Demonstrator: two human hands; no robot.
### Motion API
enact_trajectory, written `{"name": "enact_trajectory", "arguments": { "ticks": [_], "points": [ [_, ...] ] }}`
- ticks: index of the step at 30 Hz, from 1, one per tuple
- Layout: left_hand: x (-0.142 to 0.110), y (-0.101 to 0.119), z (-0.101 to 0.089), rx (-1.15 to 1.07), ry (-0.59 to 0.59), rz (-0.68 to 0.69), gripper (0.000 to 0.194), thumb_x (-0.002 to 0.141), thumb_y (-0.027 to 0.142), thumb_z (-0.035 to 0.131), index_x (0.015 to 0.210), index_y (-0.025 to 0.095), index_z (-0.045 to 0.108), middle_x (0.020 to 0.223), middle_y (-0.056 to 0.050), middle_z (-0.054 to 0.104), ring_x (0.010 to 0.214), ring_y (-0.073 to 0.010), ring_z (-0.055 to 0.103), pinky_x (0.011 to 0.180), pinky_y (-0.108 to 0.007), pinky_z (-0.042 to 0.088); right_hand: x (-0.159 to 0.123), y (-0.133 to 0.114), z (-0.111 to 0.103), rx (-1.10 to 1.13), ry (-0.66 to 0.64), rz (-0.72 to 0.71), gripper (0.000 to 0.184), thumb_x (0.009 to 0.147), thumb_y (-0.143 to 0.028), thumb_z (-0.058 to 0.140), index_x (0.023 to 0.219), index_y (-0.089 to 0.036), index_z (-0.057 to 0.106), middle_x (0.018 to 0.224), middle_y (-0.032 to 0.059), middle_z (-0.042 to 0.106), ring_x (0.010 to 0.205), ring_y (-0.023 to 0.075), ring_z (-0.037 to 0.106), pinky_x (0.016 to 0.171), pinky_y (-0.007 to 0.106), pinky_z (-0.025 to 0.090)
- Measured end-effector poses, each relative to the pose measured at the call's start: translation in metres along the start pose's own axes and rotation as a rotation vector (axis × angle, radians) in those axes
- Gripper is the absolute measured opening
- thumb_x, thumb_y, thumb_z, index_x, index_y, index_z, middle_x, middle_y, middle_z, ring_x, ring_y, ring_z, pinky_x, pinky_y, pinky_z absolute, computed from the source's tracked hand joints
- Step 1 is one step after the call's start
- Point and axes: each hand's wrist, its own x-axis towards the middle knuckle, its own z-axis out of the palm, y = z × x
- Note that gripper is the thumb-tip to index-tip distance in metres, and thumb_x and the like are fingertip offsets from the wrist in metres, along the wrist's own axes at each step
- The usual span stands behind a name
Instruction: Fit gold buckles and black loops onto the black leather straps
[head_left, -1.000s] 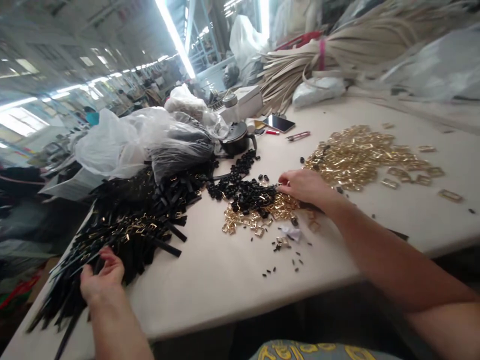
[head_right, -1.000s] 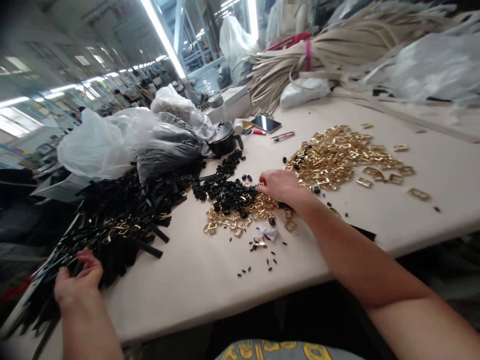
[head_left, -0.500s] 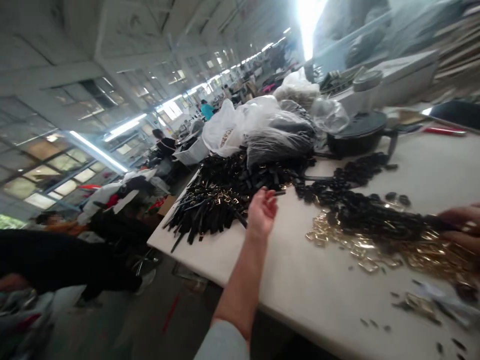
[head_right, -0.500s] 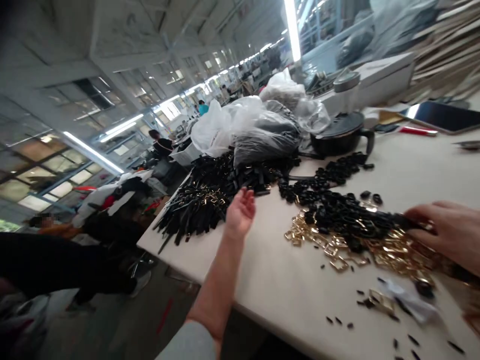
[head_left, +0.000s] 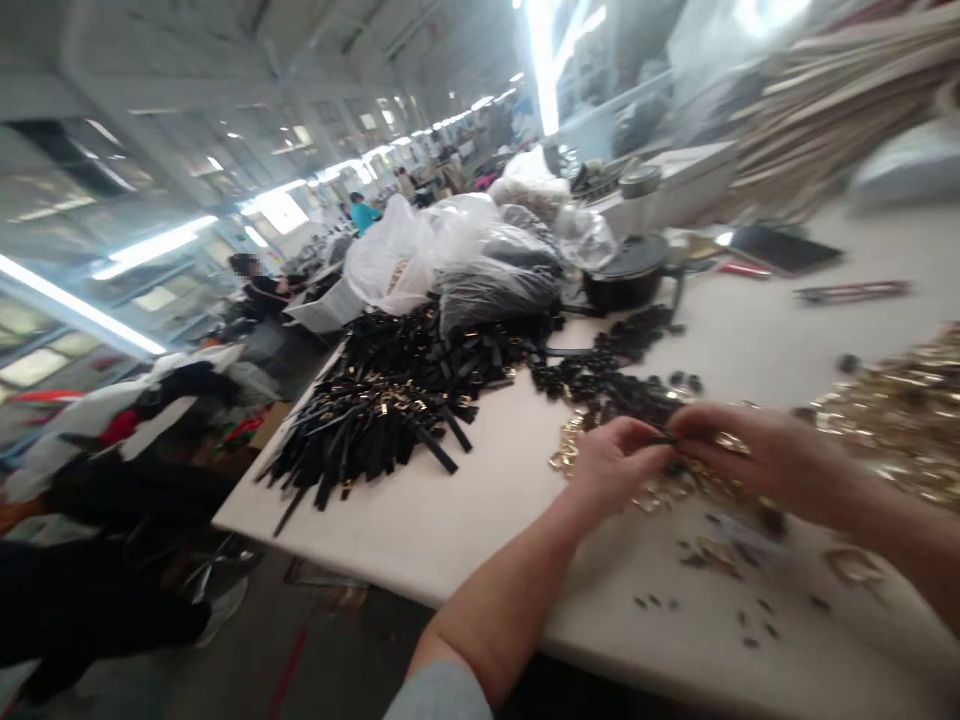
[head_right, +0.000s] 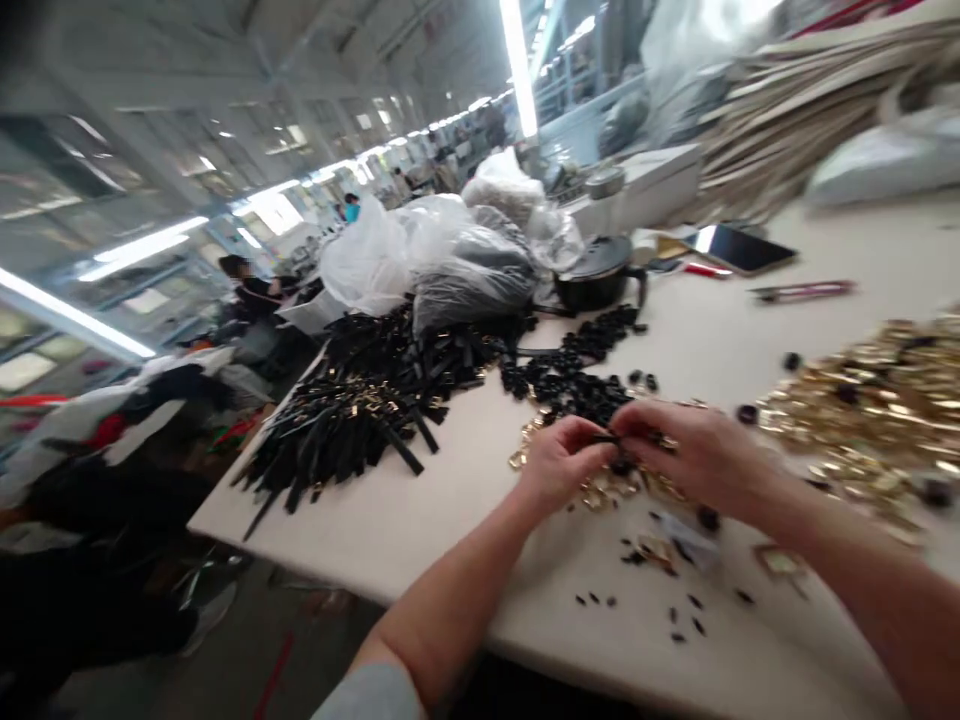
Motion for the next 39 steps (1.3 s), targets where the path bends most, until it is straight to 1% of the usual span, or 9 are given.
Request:
{"name": "enact_trajectory", "arguments": {
  "ticks": [3, 9, 20, 23, 25, 27, 32, 36, 39],
  "points": [
    [-0.001, 0.003, 0.002, -0.035, 0.001, -0.035, 0.026, 0.066, 0.035, 0.077, 0.079, 0.017, 0.063, 0.066, 0.001, 0.065, 0.06, -0.0105, 0.059, 0.062, -0.024, 0.048, 0.001, -0.022, 0.0, 0.143, -0.022, -0.036, 0.015, 0.084, -0.032, 0.052, 0.09, -0.023, 0.062, 0.084, 0.0049, 0.071, 0.075, 0.0189, 0.066, 0.072, 0.032, 0.051],
    [0.006, 0.015, -0.014, -0.33, 0.158, -0.212, 0.04, 0.06, 0.033, 0.08, 0.088, 0.016, 0.057, 0.062, 0.002, 0.066, 0.051, -0.0118, 0.064, 0.054, -0.022, 0.051, -0.003, -0.018, -0.003, 0.09, 0.022, 0.031, 0.03, 0.08, -0.029, 0.064, 0.109, -0.024, 0.06, 0.097, 0.0018, 0.071, 0.083, 0.0175, 0.066, 0.075, 0.03, 0.05],
    [0.005, 0.018, -0.021, -0.362, 0.177, -0.174, 0.046, 0.066, 0.03, 0.077, 0.106, 0.017, 0.06, 0.069, -0.002, 0.071, 0.057, -0.0125, 0.067, 0.057, -0.021, 0.051, -0.002, -0.022, -0.002, 0.039, 0.071, 0.026, 0.02, 0.083, -0.031, 0.065, 0.1, -0.022, 0.067, 0.095, 0.0024, 0.071, 0.081, 0.0169, 0.064, 0.074, 0.029, 0.045],
    [0.005, 0.019, -0.02, -0.402, 0.18, -0.135, 0.045, 0.066, 0.028, 0.078, 0.107, 0.017, 0.061, 0.067, 0.0, 0.07, 0.056, -0.0109, 0.066, 0.059, -0.021, 0.052, -0.004, -0.026, -0.007, 0.037, 0.058, 0.076, 0.015, 0.08, -0.031, 0.067, 0.092, -0.021, 0.068, 0.084, 0.0014, 0.07, 0.072, 0.0154, 0.061, 0.067, 0.028, 0.043],
    [0.004, 0.021, -0.02, -0.449, 0.187, -0.079, 0.044, 0.067, 0.029, 0.078, 0.107, 0.019, 0.062, 0.067, 0.002, 0.069, 0.056, -0.0097, 0.065, 0.06, -0.02, 0.052, -0.005, -0.029, -0.013, 0.175, 0.01, 0.115, 0.012, 0.078, -0.03, 0.069, 0.083, -0.02, 0.065, 0.07, -0.0011, 0.065, 0.061, 0.0128, 0.057, 0.059, 0.026, 0.042],
    [0.001, 0.024, -0.019, -0.486, 0.171, -0.021, 0.041, 0.07, 0.034, 0.077, 0.106, 0.02, 0.063, 0.071, 0.001, 0.07, 0.059, -0.0099, 0.066, 0.063, -0.021, 0.053, -0.007, -0.033, -0.018, 0.513, -0.05, 0.119, 0.015, 0.081, -0.032, 0.067, 0.08, -0.019, 0.06, 0.065, -0.0025, 0.062, 0.057, 0.0113, 0.057, 0.055, 0.025, 0.045],
    [-0.013, 0.027, -0.005, -0.355, -0.068, 0.011, 0.041, 0.076, 0.043, 0.073, 0.108, 0.02, 0.066, 0.096, -0.008, 0.073, 0.091, -0.0188, 0.069, 0.078, -0.028, 0.055, -0.008, -0.044, -0.021, 1.386, 0.035, 0.096, 0.033, 0.087, -0.049, 0.062, 0.097, -0.018, 0.059, 0.089, 0.0044, 0.071, 0.081, 0.0161, 0.069, 0.079, 0.034, 0.058],
    [-0.022, 0.022, 0.008, -0.209, -0.26, -0.136, 0.043, 0.072, 0.039, 0.078, 0.107, 0.017, 0.067, 0.091, -0.009, 0.074, 0.083, -0.0202, 0.07, 0.074, -0.029, 0.055, -0.005, -0.042, -0.006, 1.562, 0.177, 0.199, 0.029, 0.095, -0.046, 0.051, 0.107, -0.021, 0.059, 0.1, 0.0064, 0.072, 0.093, 0.0176, 0.07, 0.094, 0.04, 0.055],
    [-0.021, 0.018, 0.007, -0.205, -0.255, -0.249, 0.034, 0.074, 0.038, 0.076, 0.097, 0.016, 0.067, 0.075, -0.005, 0.071, 0.061, -0.0135, 0.066, 0.06, -0.024, 0.052, 0.0, -0.03, 0.001, 1.407, 0.267, 0.273, 0.033, 0.097, -0.047, 0.044, 0.114, -0.022, 0.056, 0.113, 0.0098, 0.068, 0.1, 0.0202, 0.068, 0.096, 0.044, 0.054]
  ]
}}
